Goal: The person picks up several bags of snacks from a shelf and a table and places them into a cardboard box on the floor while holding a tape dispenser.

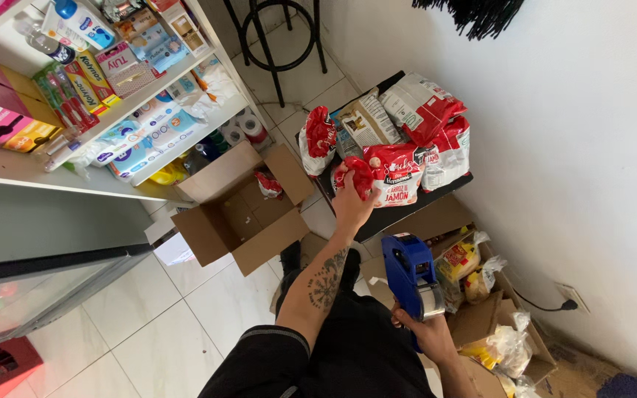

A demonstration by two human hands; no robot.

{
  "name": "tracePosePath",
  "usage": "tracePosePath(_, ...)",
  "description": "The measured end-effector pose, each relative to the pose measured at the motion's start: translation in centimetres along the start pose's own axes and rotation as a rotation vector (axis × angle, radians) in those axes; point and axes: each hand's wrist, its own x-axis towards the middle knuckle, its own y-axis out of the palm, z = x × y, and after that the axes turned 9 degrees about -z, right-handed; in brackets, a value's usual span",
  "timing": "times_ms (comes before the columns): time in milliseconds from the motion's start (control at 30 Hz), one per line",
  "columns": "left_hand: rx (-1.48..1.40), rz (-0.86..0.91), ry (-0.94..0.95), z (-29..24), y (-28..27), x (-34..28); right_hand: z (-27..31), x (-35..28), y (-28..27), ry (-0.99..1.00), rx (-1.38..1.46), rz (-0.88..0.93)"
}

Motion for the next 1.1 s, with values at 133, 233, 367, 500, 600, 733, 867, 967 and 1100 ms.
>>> tracePosePath(133,-0.166,-0.034,0.064,-0.9,-3.5,-1.7,-1.3,0.4,-1.2,0.092,0.01,-0.066)
tracePosePath(233,-0.294,-0.091,-0.101,1.4,-2.1,-1.4,-3.4,1.2,-1.9,0.102,0.048,-0.05)
tracePosePath(367,-0.311,-0.164,-0.247,2.4,-0.5,0.1,-1.7,1.1,-1.3,0.093,-0.027,-0.018)
tracePosePath(500,-0.286,-0.057,-0.61,1.8,-0.6,0.5,-2.0,0.9,-1.3,0.023,-0.03,0.033)
tracePosePath(600,-0.317,-0.064,-0.548,-0.3,-2.9,-1.1,-1.1,0.6,-0.9,0.035,0.004,0.005)
tracePosePath(733,-0.282,-0.095,-0.507,-0.3,-4.7,-2.1,-1.3,0.4,-1.2,0.038,0.003,-0.011)
tracePosePath(867,-0.211,-0.039,-0.553,1.4,-5.3,-1.8,-2.2,1.0,-1.3,0.064,0.031,0.0)
tracePosePath(967,-0.213,0.001,-0.556,0.7,-7.1,-2.1,-1.2,0.8,-0.4,0.077,0.03,-0.008)
tracePosePath(1100,-0.252,0.038,-0.555,1.8,-7.7,-2.0,-1.6,1.1,0.1,0.095,0.004,0.009)
